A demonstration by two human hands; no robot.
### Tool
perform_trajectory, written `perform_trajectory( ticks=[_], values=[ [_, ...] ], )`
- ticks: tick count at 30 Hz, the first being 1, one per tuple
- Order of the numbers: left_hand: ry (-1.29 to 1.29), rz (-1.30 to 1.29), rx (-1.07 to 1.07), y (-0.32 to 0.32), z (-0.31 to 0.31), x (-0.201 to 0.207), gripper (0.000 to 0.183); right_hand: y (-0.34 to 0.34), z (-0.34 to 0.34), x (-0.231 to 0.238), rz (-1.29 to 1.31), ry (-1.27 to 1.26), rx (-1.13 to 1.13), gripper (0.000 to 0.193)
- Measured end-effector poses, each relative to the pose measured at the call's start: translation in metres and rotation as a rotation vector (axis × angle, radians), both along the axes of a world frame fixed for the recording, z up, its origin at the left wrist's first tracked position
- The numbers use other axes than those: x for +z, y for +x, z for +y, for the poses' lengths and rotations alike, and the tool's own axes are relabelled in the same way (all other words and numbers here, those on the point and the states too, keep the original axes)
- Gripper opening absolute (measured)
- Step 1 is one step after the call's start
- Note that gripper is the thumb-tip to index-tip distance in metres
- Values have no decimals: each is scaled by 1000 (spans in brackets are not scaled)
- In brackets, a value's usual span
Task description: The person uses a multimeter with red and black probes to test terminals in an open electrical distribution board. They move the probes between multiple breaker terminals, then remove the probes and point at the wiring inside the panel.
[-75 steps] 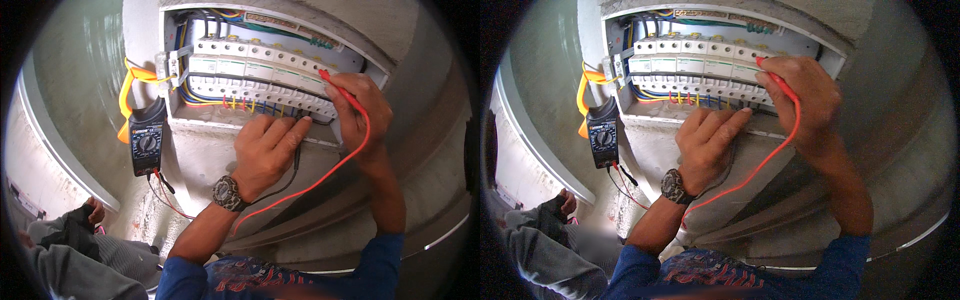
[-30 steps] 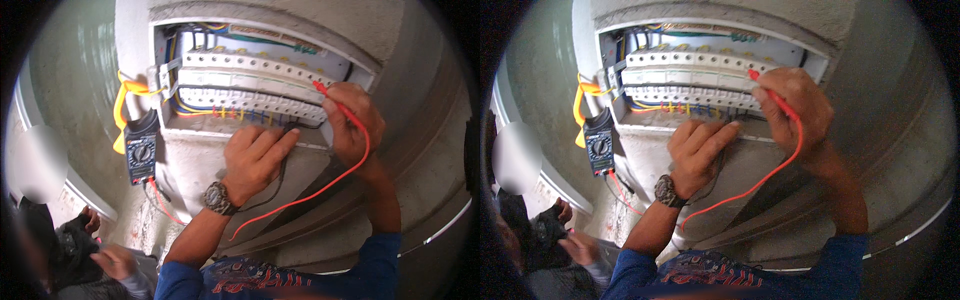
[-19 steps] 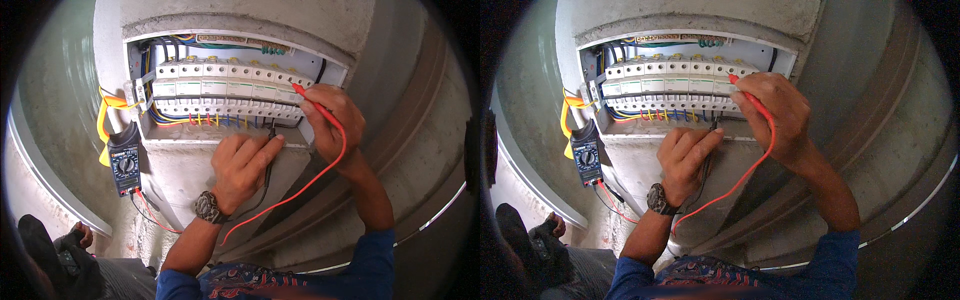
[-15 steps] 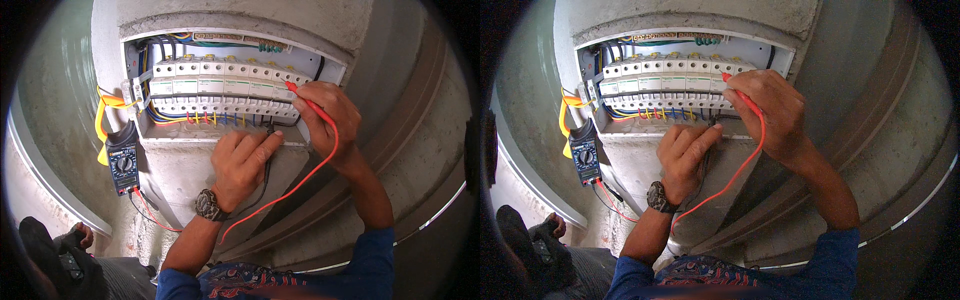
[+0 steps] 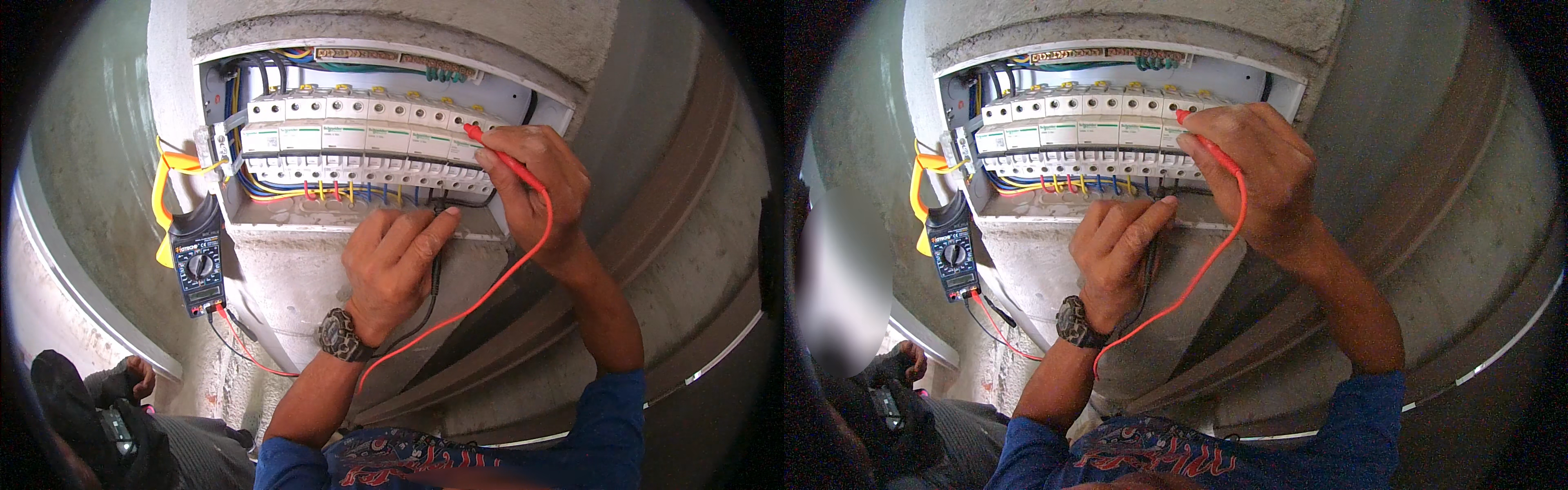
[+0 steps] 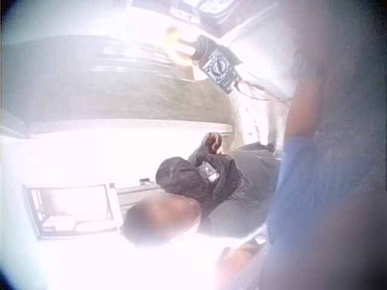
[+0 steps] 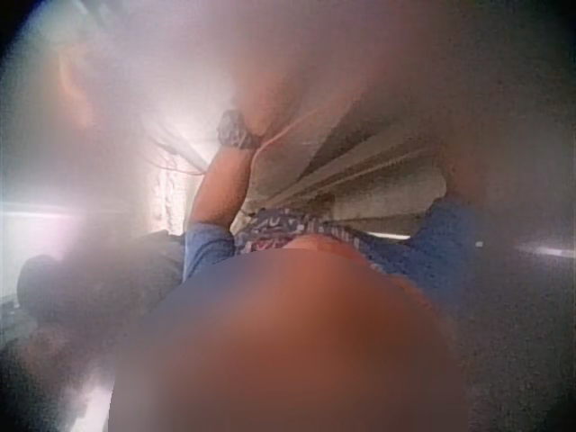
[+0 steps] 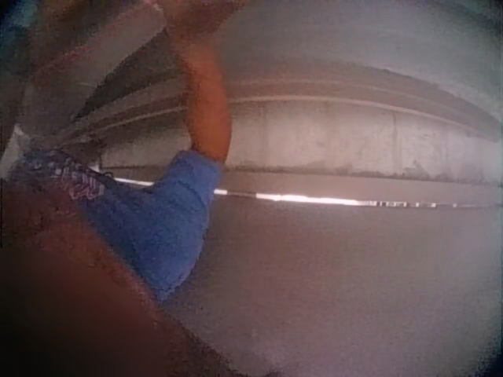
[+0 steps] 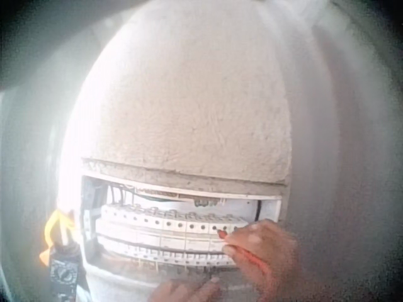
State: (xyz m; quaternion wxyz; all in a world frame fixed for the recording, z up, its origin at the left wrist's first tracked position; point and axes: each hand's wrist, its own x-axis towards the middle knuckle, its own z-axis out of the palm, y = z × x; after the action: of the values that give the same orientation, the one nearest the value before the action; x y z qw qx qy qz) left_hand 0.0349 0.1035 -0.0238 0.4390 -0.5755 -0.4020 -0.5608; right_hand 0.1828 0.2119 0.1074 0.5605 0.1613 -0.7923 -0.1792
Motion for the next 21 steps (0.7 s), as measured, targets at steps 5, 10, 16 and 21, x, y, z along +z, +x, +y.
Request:
perform_trajectory(
  ticks=[5, 10, 16, 21],
  values=[
    [-13, -18, 21, 1, 0, 2, 48, -2, -2, 0, 4, 2, -22, 25],
    [-31, -17, 57, 3, -2, 8, 47, -1, -2, 1, -13, 20, -24, 25],
    [-69, -29, 21, 4, -4, 6, 49, -1, 2, -2, 24, 58, -91, 22],
    [-38, -57, 57, 10, 4, 3, 40, 10, 9, -1, -27, -9, -179, 22]
  ],
)
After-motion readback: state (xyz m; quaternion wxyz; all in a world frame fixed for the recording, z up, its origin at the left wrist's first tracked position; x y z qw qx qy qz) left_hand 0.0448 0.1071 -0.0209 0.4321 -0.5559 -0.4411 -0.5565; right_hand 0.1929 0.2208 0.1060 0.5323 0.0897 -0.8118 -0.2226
